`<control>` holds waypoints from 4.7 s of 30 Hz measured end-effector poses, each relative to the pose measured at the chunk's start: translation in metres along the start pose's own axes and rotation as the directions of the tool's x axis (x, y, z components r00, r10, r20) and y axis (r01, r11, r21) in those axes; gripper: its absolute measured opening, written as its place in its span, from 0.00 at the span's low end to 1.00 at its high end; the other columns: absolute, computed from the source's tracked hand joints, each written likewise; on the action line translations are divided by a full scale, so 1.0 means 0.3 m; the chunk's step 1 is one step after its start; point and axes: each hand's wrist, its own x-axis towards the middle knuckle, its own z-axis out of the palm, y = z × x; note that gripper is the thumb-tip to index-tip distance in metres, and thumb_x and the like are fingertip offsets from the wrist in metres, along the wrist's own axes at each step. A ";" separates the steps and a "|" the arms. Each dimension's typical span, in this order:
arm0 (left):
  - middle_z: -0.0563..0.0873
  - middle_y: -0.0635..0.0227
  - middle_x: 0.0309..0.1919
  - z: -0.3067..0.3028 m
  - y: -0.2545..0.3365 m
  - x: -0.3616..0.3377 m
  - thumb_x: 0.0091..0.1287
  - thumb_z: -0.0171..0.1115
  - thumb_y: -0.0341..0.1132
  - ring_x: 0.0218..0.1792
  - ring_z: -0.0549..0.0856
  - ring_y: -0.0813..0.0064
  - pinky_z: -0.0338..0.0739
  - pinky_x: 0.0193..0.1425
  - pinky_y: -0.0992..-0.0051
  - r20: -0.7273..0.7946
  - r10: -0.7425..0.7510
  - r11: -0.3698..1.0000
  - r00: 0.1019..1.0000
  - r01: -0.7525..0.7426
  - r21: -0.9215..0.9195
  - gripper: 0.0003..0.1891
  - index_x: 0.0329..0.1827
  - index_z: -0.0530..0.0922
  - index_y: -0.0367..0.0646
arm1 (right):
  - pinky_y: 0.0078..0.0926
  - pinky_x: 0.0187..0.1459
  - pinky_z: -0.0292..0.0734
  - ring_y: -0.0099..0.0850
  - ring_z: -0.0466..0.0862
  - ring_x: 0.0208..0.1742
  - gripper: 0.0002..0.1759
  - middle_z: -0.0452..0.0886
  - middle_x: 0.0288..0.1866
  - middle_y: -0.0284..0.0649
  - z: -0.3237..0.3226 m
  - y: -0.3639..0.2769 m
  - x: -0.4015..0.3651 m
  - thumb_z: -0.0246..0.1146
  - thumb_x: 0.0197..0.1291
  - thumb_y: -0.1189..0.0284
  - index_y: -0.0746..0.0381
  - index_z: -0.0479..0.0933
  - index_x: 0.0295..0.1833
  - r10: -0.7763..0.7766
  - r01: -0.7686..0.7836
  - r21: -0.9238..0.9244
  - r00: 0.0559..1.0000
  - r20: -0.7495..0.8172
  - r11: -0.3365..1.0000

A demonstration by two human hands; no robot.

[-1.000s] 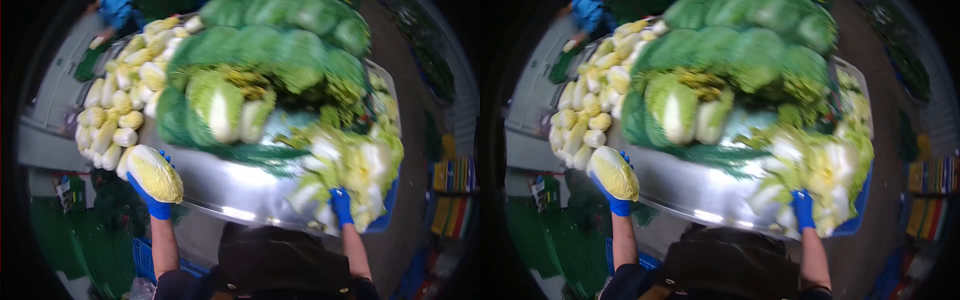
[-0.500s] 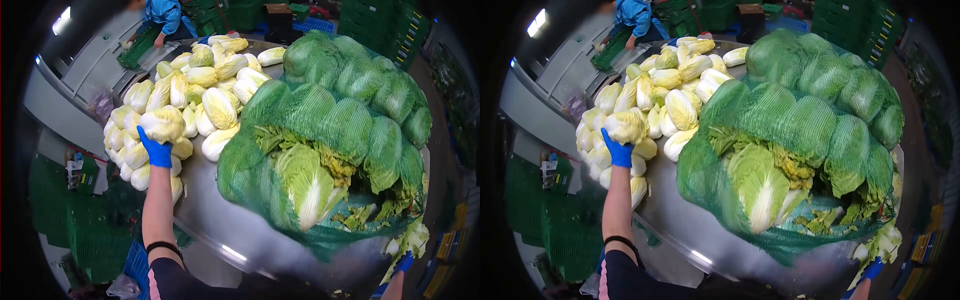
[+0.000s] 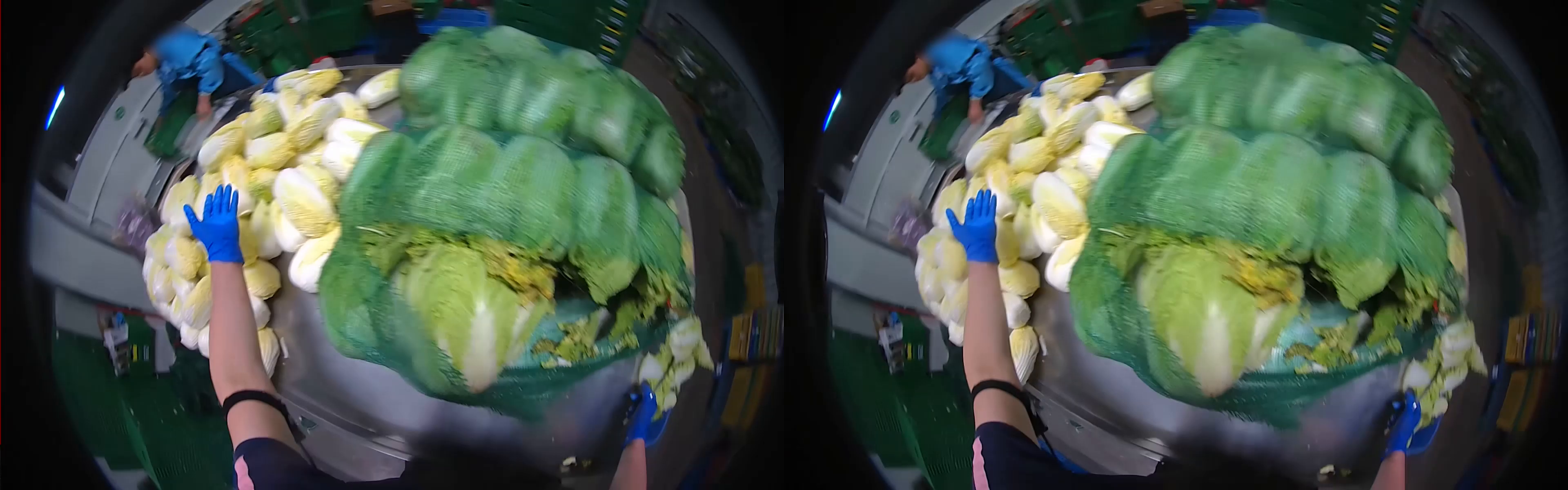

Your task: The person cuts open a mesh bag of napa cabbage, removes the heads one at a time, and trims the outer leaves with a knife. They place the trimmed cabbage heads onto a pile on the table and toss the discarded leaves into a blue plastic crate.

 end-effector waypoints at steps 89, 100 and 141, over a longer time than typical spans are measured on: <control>0.75 0.54 0.58 0.428 -1.175 -2.009 0.34 0.82 0.48 0.59 0.76 0.60 0.69 0.65 0.66 0.311 -0.895 0.193 0.321 -0.349 0.917 0.47 0.62 0.72 0.40 | 0.47 0.28 0.72 0.53 0.80 0.28 0.11 0.78 0.24 0.53 -0.227 0.121 -0.279 0.55 0.63 0.66 0.62 0.68 0.44 -0.448 0.584 -0.202 0.763 0.466 0.786; 0.78 0.54 0.55 0.444 -1.213 -1.980 0.35 0.82 0.46 0.57 0.77 0.61 0.70 0.63 0.66 0.287 -0.911 0.152 0.296 -0.406 0.901 0.45 0.60 0.74 0.37 | 0.48 0.27 0.74 0.50 0.80 0.26 0.13 0.78 0.21 0.50 -0.135 0.160 -0.153 0.54 0.61 0.64 0.63 0.66 0.43 -0.379 0.628 -0.454 0.761 0.526 0.632; 0.75 0.63 0.57 0.501 -1.073 -2.155 0.62 0.63 0.38 0.58 0.73 0.71 0.67 0.64 0.72 0.238 -0.755 0.515 0.611 0.328 0.792 0.28 0.64 0.69 0.39 | 0.22 0.38 0.74 0.19 0.75 0.33 0.21 0.81 0.39 0.34 -0.235 -0.106 -0.198 0.65 0.57 0.69 0.64 0.74 0.56 -0.583 0.574 0.141 0.733 0.350 0.806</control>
